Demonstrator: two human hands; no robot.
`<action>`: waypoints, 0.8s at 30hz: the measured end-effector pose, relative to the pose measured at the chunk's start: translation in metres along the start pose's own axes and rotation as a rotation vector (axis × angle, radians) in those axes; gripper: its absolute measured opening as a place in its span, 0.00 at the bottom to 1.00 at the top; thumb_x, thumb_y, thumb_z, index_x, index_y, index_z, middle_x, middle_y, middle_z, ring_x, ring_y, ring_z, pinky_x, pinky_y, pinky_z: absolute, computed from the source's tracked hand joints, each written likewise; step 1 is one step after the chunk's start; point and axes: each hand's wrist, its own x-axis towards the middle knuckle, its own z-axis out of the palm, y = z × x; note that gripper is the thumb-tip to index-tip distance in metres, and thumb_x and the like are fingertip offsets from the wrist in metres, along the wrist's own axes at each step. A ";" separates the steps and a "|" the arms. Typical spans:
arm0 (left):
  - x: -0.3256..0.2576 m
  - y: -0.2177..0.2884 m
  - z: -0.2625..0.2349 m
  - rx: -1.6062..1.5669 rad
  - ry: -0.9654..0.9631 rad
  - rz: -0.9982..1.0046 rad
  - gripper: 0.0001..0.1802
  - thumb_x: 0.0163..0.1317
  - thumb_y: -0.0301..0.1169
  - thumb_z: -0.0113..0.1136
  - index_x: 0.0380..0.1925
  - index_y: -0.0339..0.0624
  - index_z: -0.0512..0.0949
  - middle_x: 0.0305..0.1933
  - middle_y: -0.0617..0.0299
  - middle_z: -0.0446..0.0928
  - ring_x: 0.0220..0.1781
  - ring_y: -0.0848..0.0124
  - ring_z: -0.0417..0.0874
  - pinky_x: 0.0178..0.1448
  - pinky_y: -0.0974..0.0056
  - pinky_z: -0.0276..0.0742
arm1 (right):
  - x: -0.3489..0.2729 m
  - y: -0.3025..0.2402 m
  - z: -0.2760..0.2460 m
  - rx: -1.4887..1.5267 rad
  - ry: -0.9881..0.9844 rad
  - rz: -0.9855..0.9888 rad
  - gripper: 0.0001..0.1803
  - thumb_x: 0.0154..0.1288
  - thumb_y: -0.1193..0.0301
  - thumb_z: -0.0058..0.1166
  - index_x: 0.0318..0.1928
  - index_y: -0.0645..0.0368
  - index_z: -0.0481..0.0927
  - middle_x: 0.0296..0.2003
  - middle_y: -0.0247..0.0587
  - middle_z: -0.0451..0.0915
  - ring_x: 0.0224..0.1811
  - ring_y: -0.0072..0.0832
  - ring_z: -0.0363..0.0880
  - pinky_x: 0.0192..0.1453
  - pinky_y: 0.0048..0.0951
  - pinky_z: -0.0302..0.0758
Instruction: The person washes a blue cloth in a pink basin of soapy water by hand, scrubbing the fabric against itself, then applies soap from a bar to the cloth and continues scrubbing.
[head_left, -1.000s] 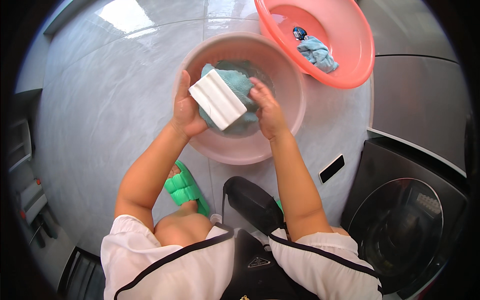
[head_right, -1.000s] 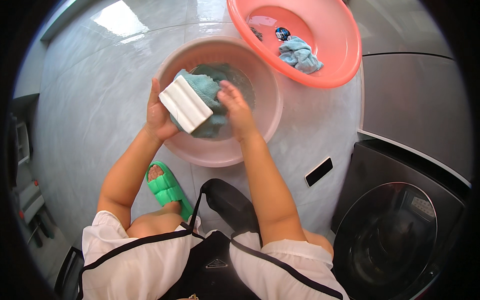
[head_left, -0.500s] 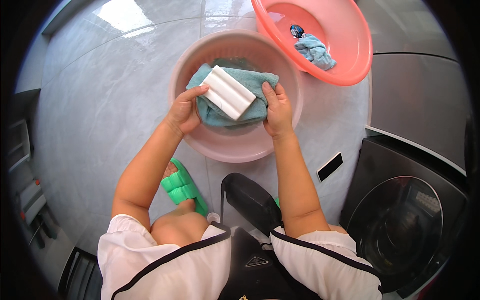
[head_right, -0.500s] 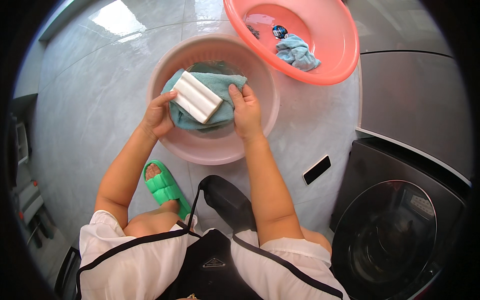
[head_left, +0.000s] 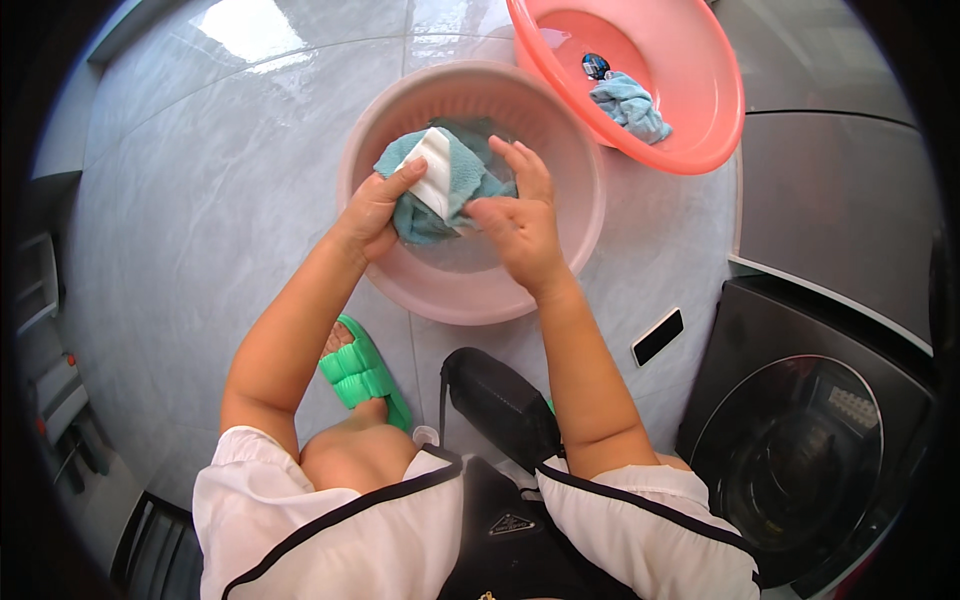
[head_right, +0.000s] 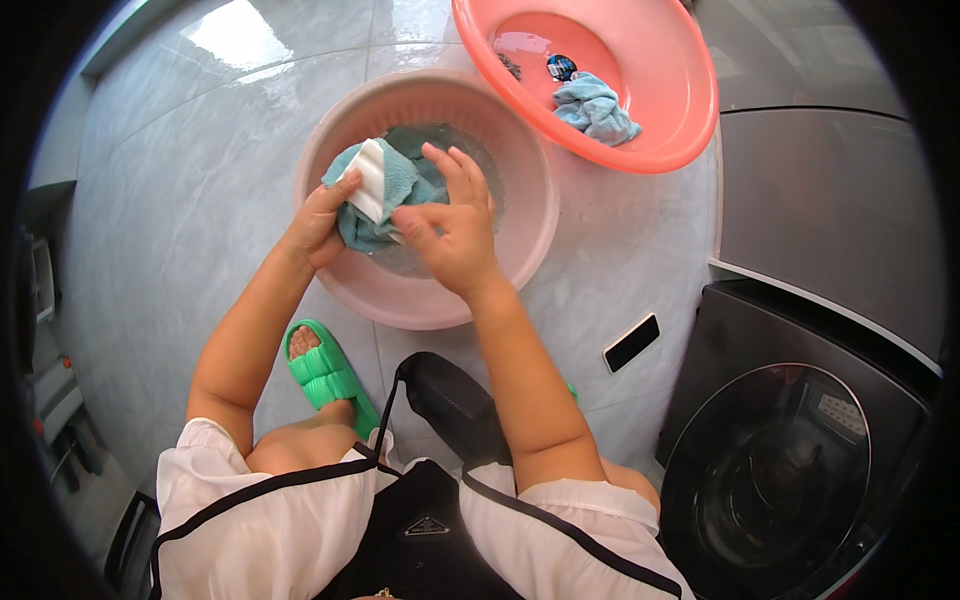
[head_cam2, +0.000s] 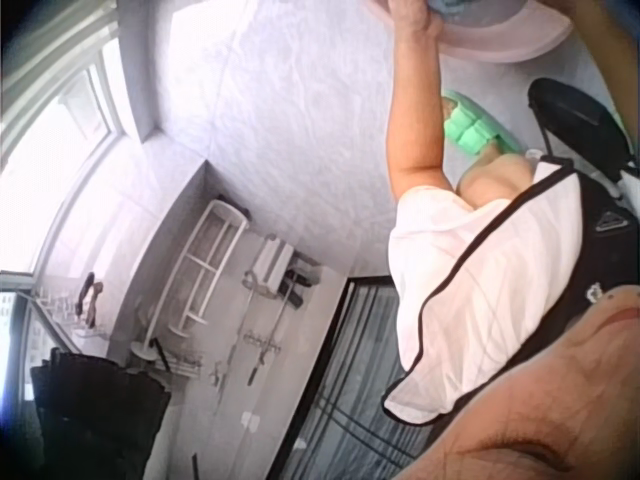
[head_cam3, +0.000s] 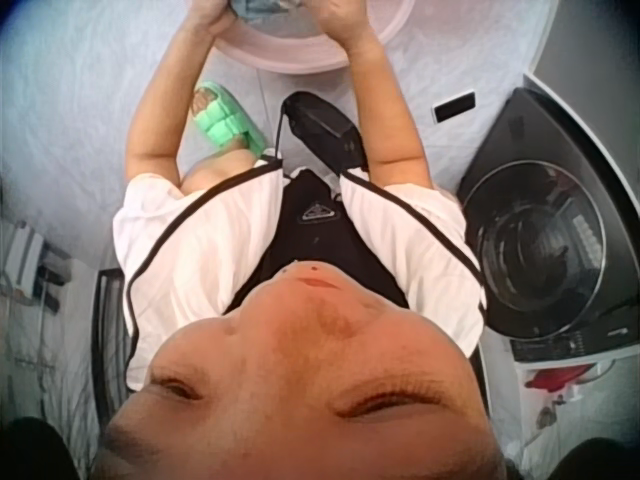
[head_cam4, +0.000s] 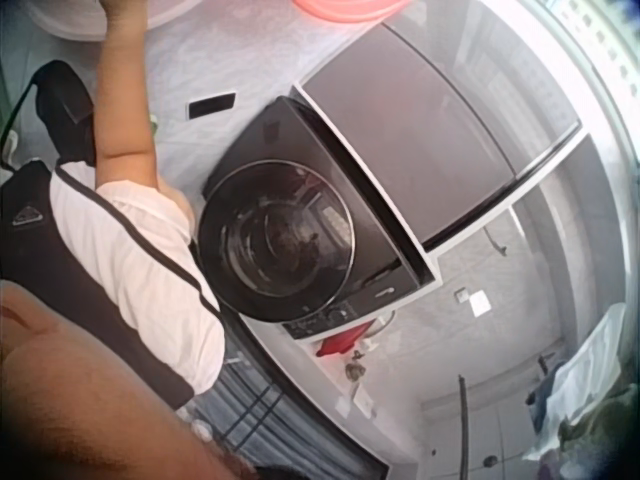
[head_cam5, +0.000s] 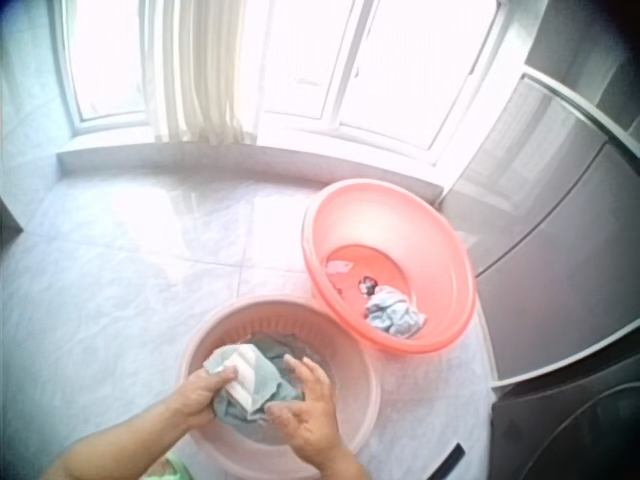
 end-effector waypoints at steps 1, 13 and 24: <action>-0.002 0.000 0.001 0.015 -0.003 -0.002 0.31 0.80 0.45 0.75 0.73 0.40 0.79 0.68 0.56 0.88 0.67 0.62 0.91 0.75 0.53 0.88 | 0.001 0.002 -0.004 0.459 -0.111 0.390 0.16 0.76 0.61 0.71 0.60 0.47 0.93 0.70 0.39 0.86 0.71 0.37 0.81 0.73 0.47 0.75; -0.005 0.009 0.018 0.150 -0.024 -0.143 0.32 0.86 0.50 0.64 0.75 0.36 0.78 0.70 0.55 0.86 0.71 0.65 0.88 0.76 0.55 0.87 | -0.027 0.034 0.012 1.433 -0.317 1.152 0.35 0.80 0.64 0.73 0.79 0.62 0.76 0.68 0.42 0.87 0.70 0.35 0.86 0.77 0.45 0.82; -0.007 0.007 -0.010 -0.255 -0.095 -0.022 0.27 0.88 0.34 0.53 0.80 0.33 0.71 0.79 0.48 0.81 0.77 0.52 0.86 0.82 0.45 0.83 | -0.017 0.078 -0.026 1.555 0.069 1.020 0.30 0.80 0.73 0.68 0.78 0.62 0.77 0.67 0.45 0.88 0.69 0.40 0.88 0.76 0.48 0.85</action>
